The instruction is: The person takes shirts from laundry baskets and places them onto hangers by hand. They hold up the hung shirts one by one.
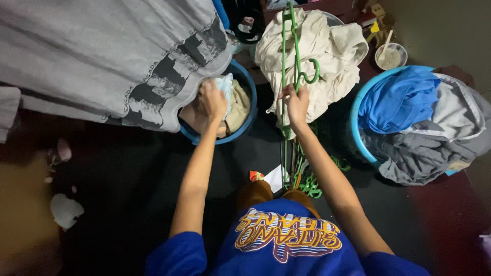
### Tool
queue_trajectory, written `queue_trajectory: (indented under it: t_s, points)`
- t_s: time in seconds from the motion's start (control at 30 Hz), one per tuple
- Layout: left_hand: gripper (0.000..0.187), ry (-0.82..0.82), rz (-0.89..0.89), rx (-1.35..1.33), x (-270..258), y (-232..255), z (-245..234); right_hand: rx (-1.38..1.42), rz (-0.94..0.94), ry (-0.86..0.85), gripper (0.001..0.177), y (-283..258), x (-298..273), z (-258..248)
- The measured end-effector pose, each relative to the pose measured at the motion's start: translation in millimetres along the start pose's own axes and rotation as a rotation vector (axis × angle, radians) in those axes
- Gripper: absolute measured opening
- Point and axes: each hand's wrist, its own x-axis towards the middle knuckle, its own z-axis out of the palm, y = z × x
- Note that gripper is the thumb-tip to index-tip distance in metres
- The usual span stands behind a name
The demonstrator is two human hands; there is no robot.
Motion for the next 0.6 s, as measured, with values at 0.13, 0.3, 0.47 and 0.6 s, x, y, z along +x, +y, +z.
queue_trajectory:
  t_s: [0.13,0.3,0.47,0.6]
  points:
    - [0.046,0.052,0.326,-0.436,2.4,77.5,31.2,0.045,-0.043,0.034,0.026,-4.4,8.1,-23.6]
    - [0.045,-0.202,0.556,-0.716,-11.1,208.7,95.1,-0.014,-0.104,0.242,0.022,-30.2,19.6,-124.2]
    - [0.043,-0.343,0.614,-0.814,-52.5,340.9,173.1,0.07,-0.156,0.434,0.019,-42.3,6.5,-247.9]
    - [0.084,-0.512,0.728,-0.639,-90.8,410.0,178.6,0.003,-0.11,0.56,0.022,-47.0,-21.5,-318.3]
